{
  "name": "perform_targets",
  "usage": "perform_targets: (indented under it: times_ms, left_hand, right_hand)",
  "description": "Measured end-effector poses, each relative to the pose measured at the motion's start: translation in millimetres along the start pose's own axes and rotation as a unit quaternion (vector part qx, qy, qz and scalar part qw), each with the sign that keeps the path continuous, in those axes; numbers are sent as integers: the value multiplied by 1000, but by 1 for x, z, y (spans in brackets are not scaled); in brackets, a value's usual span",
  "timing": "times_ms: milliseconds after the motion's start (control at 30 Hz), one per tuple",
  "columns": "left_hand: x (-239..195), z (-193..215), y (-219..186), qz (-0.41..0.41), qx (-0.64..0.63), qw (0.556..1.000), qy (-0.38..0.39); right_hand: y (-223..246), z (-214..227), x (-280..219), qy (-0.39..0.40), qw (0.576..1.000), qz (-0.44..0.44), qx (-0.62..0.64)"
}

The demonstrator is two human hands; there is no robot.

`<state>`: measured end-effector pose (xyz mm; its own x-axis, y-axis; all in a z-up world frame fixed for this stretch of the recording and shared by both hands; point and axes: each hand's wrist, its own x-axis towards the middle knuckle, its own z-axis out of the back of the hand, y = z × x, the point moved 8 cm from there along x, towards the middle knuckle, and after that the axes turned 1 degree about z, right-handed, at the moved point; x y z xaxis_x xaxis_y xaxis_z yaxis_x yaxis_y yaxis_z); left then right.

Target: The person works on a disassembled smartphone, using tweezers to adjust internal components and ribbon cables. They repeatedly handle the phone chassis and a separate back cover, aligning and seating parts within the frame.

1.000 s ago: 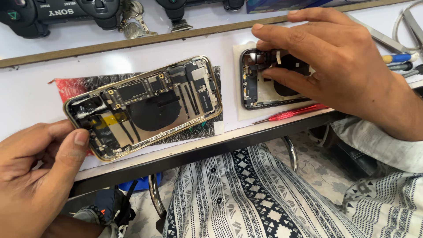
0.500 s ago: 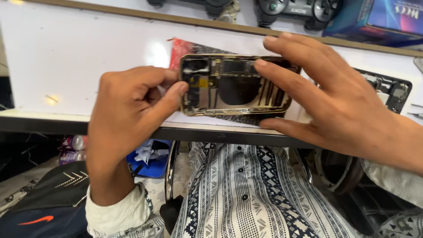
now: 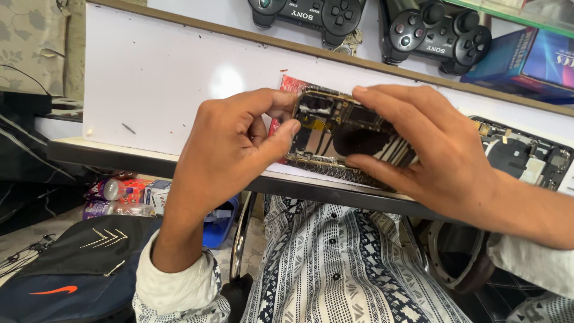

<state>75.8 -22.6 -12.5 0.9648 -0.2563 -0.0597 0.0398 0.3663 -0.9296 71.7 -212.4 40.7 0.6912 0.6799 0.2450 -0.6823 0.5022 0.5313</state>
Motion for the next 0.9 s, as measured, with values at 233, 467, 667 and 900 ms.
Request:
perform_targets:
  times_ms: [233, 467, 667, 900]
  left_hand:
    - [1, -3, 1, 12, -63, 998, 23]
    - [5, -9, 7, 54, -131, 987, 74]
    - [4, -18, 14, 105, -133, 982, 78]
    - [5, -24, 20, 152, -152, 974, 65]
  right_hand:
    - [10, -3, -3, -3, 998, -10, -56]
    - [14, -4, -7, -8, 998, -10, -61]
    - [12, -9, -13, -9, 998, -11, -60]
    - [7, -13, -14, -4, 999, -21, -48]
